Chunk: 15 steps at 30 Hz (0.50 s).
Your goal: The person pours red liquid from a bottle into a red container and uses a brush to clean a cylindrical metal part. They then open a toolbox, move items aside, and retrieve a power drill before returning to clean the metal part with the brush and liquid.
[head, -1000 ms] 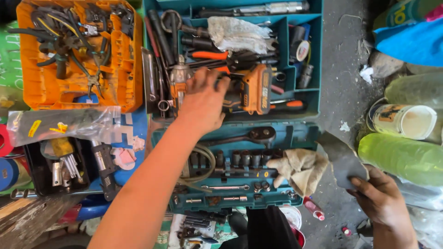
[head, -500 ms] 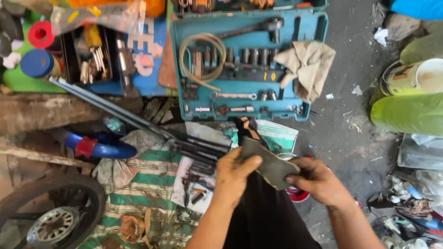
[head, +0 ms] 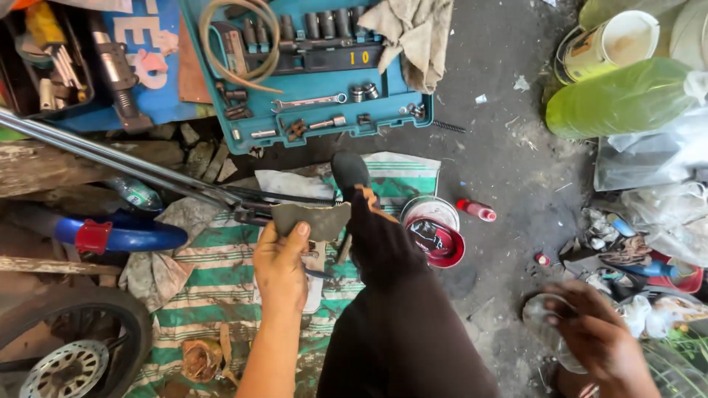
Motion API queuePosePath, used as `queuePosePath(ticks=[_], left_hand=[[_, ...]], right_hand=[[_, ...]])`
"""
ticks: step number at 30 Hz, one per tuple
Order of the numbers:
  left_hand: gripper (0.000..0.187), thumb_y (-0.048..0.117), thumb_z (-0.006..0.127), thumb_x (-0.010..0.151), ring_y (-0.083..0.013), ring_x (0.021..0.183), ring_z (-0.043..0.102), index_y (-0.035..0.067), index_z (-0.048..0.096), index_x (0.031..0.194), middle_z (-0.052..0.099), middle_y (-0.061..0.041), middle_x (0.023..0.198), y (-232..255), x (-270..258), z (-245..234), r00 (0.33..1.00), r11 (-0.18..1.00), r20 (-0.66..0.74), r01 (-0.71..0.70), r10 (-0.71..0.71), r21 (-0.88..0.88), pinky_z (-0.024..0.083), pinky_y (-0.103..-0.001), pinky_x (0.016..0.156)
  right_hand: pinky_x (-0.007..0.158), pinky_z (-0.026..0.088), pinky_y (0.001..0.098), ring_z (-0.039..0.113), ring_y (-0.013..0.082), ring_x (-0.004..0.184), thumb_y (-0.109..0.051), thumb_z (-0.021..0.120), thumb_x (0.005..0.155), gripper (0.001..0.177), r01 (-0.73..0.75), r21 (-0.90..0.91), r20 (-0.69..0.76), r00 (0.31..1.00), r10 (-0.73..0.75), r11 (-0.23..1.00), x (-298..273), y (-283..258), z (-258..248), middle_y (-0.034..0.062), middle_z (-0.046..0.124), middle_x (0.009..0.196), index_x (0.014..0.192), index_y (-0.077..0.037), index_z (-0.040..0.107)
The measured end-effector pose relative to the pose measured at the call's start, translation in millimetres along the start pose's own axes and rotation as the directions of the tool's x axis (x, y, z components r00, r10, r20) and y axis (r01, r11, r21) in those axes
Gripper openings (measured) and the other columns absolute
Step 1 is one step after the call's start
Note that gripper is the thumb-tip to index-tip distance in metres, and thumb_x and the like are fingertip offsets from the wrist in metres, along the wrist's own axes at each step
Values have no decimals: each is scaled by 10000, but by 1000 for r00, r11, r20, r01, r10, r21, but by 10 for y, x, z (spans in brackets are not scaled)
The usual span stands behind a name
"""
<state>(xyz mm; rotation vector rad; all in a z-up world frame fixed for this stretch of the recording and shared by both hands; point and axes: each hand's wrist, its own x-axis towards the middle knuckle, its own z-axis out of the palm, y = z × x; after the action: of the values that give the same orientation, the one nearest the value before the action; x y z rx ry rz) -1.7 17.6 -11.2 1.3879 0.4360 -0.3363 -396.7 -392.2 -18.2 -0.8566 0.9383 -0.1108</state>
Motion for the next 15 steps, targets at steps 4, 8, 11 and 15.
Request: queuePosePath(ticks=[4, 8, 11, 15], left_hand=[[245, 177, 866, 919, -58, 693, 480, 73, 747, 1106, 599, 52, 769, -165, 17, 175, 996, 997, 63, 68, -69, 24, 394, -228, 649], [319, 130, 859, 921, -132, 741, 610, 49, 741, 1207, 719, -19, 901, -525, 48, 373, 971, 957, 161, 208, -177, -200, 471, -288, 664], [315, 151, 865, 924, -188, 756, 706, 73, 738, 1202, 804, -67, 979, -684, -20, 564, 956, 926, 211, 258, -204, -276, 532, -327, 630], [363, 198, 887, 910, -158, 744, 703, 63, 733, 1209, 784, -50, 949, -1061, -164, 745, 937, 917, 265, 299, -230, -264, 541, -310, 584]], right_hand=[[1040, 493, 562, 694, 463, 1305, 31, 533, 836, 645, 27, 70, -10, 1000, -27, 997, -225, -239, -485, 320, 713, 1464, 1477, 40, 601], [1087, 546, 710, 690, 508, 1377, 141, 460, 816, 622, 204, -32, 18, 979, -203, 978, -140, -526, -161, 336, 688, 1455, 1369, -42, 679], [1081, 596, 610, 736, 454, 1236, 153, 530, 838, 519, 267, -231, 96, 963, -251, 936, 93, -699, 360, 331, 713, 1386, 1320, 10, 657], [819, 598, 358, 772, 301, 990, 140, 675, 936, 276, 128, -541, 23, 990, -137, 831, 714, -588, 1107, 258, 823, 1122, 1206, 93, 711]])
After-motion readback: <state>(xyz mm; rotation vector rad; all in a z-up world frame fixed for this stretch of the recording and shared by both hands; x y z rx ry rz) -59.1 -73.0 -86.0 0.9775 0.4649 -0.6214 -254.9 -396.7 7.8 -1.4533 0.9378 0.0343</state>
